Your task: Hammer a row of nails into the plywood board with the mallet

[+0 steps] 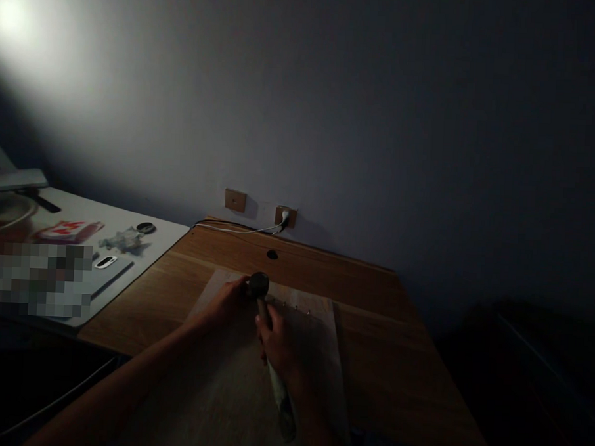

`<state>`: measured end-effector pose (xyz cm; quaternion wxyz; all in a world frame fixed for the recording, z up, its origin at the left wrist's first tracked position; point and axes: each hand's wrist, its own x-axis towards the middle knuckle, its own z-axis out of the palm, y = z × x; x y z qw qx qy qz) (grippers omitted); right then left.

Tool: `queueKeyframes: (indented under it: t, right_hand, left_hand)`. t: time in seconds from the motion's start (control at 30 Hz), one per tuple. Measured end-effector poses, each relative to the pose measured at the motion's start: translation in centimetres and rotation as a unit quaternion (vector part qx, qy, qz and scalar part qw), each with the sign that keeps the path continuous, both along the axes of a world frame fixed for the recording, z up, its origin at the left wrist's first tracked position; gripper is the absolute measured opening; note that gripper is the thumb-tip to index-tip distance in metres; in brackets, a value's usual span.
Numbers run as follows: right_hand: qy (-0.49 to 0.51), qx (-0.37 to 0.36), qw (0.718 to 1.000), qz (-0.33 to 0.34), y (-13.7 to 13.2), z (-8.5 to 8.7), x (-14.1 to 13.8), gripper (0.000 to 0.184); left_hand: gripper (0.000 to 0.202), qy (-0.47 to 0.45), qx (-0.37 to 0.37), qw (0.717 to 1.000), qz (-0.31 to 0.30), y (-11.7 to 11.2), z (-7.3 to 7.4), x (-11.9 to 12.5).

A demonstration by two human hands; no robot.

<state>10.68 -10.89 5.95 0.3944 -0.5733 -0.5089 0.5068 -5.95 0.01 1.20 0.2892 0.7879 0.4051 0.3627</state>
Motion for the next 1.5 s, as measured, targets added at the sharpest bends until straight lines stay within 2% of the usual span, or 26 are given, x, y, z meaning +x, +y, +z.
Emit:
queueKeyframes:
  t: [0.17,0.4,0.47,0.57,0.67,0.77,0.83,0.9,1.1,1.4,1.5]
  right_hand:
    - [-0.002,0.003,1.000,-0.008,-0.1,-0.2,-0.1,0.035]
    - [0.009,-0.002,1.000,-0.008,-0.9,0.5,1.0,0.040]
    - [0.009,-0.006,1.000,-0.017,-1.9,0.7,2.3,0.043]
    - [0.001,-0.024,0.999,-0.045,-4.1,0.4,4.8,0.048]
    - [-0.003,-0.049,0.994,-0.094,-6.1,-0.7,6.8,0.062]
    - [-0.006,-0.065,0.988,-0.140,-7.3,-2.1,7.7,0.078]
    - [-0.001,-0.063,0.986,-0.155,-7.7,-2.9,7.8,0.081]
    - [0.001,-0.058,0.985,-0.162,-7.8,-3.6,7.8,0.080]
    - [-0.042,-0.043,0.981,-0.184,-8.0,-4.4,8.0,0.078]
    - [-0.058,-0.025,0.977,-0.204,-7.9,-4.2,7.8,0.085]
    - [-0.050,-0.031,0.978,-0.200,-8.1,-4.0,7.6,0.082]
  left_hand:
    - [0.035,0.009,0.000,1.000,-0.002,0.4,-0.8,0.0]
    - [0.044,0.038,-0.017,0.999,0.004,0.4,-0.8,0.1]
    - [0.042,0.049,0.008,0.999,0.019,0.1,-0.4,0.1]
    - [0.034,0.070,0.087,0.994,0.022,-0.9,0.8,0.2]
    - [0.026,0.101,0.155,0.981,-0.060,-2.6,2.5,1.2]
    - [0.017,0.173,0.209,0.946,-0.180,-4.7,4.1,2.7]
    - [0.013,0.222,0.236,0.924,-0.201,-5.8,4.6,3.5]
    - [0.011,0.251,0.251,0.915,-0.194,-6.5,4.5,3.9]
    - [0.007,0.256,0.227,0.920,-0.190,-6.2,3.6,3.3]
    - [0.010,0.217,0.162,0.935,-0.230,-6.6,3.9,3.6]
    - [0.010,0.177,0.133,0.953,-0.204,-5.7,3.6,2.3]
